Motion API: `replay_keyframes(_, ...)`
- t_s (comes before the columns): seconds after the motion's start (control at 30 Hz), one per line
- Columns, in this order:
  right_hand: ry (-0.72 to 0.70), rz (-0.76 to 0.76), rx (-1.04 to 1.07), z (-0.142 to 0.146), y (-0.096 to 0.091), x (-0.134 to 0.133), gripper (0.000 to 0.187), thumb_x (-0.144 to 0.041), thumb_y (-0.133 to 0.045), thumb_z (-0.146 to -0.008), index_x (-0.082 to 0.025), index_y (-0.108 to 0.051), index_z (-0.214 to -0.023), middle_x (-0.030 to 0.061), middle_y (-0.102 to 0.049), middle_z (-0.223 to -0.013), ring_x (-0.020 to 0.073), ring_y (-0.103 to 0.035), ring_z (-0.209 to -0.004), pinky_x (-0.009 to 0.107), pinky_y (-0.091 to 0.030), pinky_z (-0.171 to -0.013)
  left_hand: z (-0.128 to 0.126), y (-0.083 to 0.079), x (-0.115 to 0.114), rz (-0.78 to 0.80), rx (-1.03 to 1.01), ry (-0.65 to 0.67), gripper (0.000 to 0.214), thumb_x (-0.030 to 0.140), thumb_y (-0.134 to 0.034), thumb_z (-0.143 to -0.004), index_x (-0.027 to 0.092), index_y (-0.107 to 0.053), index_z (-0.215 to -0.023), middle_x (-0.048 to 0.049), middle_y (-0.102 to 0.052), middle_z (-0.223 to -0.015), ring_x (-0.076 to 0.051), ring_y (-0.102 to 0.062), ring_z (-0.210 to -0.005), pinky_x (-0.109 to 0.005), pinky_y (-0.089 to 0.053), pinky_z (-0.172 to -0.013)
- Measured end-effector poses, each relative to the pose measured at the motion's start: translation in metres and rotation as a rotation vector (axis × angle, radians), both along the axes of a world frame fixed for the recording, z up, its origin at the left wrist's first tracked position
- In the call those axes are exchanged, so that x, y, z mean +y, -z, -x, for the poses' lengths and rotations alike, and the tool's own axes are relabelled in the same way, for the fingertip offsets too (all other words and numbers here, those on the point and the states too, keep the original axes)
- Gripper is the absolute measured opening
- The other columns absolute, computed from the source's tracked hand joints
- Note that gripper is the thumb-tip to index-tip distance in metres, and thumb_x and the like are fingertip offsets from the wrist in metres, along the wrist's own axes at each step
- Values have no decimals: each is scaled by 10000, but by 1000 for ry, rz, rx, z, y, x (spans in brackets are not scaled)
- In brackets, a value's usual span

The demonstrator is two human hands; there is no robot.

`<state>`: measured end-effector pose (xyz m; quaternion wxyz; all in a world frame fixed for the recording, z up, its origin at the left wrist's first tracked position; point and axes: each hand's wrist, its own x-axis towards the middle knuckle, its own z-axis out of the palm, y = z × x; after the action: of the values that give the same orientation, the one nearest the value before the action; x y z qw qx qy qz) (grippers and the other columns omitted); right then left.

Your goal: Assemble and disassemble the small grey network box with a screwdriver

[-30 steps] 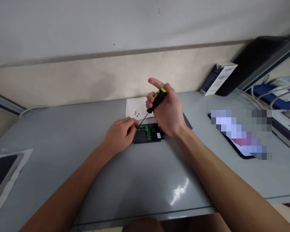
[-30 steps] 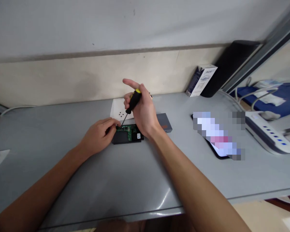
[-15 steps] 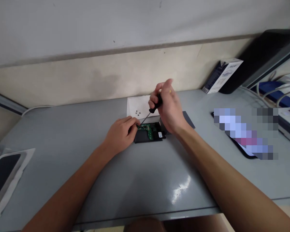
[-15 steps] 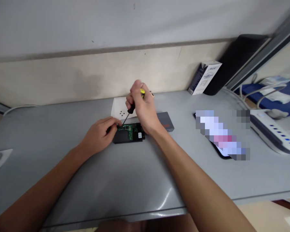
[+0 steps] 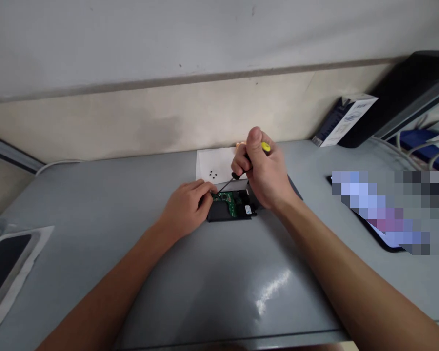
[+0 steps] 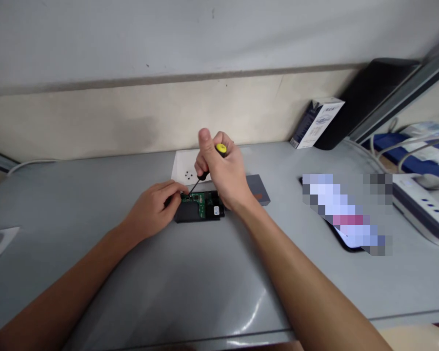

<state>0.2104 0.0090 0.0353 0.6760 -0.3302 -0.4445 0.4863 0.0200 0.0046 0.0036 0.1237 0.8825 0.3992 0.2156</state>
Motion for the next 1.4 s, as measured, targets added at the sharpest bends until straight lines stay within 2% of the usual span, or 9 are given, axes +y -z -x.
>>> replay_keyframes(0.2, -86, 33, -29, -4, -5, 0, 507, -767, -566, -918, -263, -617, -894, 4, -537, -748, 176, -649, -769, 331, -526, -699, 0, 0, 0, -18, 11, -2, 299, 146, -398, -977, 189, -692, -1008, -48, -744, -917, -212, -689, -822, -362, -520, -830)
replay_keyframes(0.37, -96, 47, -9, -4, -4, -3, 560, -728, -770, -790, -254, -472, -792, -20, -588, -791, 135, -633, -724, 307, -534, -709, 0, 0, -1, -29, 21, -2, 283, 127, -414, -971, 194, -686, -1006, -47, -753, -928, -214, -695, -831, -361, -518, -825)
replay_keyframes(0.57, -31, 16, 46, 2, 2, 1, 607, -755, -731, -811, -254, -400, -723, -77, -350, -593, 102, -423, -527, 280, -405, -527, 1, 0, 0, -23, 20, 5, 272, 108, -427, -973, 204, -682, -989, -37, -753, -922, -196, -693, -810, -348, -528, -817)
replay_keyframes(0.77, -163, 60, 122, -3, -9, -4, 478, -728, -668, -883, -253, -623, -866, -3, -548, -769, 146, -592, -721, 309, -510, -687, 0, 2, 0, -16, -3, 5, 273, 124, -420, -977, 198, -682, -1000, -47, -751, -928, -209, -691, -822, -355, -521, -796)
replay_keyframes(0.9, -134, 91, 92, -3, -6, -4, 551, -741, -783, -769, -249, -535, -787, -7, -603, -821, 145, -636, -749, 306, -523, -703, 0, 1, -1, -8, 19, -13, 273, 121, -425, -971, 209, -682, -995, -38, -752, -921, -210, -692, -835, -356, -519, -810)
replay_keyframes(1.0, -66, 61, 36, -1, 0, -1, 619, -730, -819, -736, -248, -430, -734, -53, -510, -673, 111, -537, -593, 292, -479, -621, 0, 1, -1, -5, 20, -8, 275, 129, -426, -975, 206, -689, -1001, -40, -755, -931, -212, -695, -844, -360, -520, -822)
replay_keyframes(1.1, -7, 18, -19, 1, 2, 0, 591, -794, -692, -815, -259, -453, -743, -66, -390, -602, 119, -472, -548, 298, -452, -585, 0, 0, -1, -6, 15, -4, 286, 136, -418, -976, 201, -695, -1006, -44, -757, -933, -216, -699, -849, -364, -521, -823)
replay_keyframes(1.23, -83, 48, -65, -1, -6, -3, 576, -840, -501, -900, -274, -610, -893, -2, -506, -719, 175, -610, -721, 334, -515, -686, 0, -1, -1, -4, 11, -2, 298, 144, -409, -982, 201, -698, -1026, -47, -761, -948, -217, -705, -867, -365, -523, -840)
replay_keyframes(1.4, -131, 80, -79, -7, -6, -2, 556, -778, -705, -813, -256, -513, -805, -1, -561, -800, 165, -643, -778, 333, -545, -757, 0, -1, -1, -1, 36, -5, 299, 142, -412, -984, 209, -700, -1031, -45, -761, -947, -220, -704, -870, -365, -522, -842)
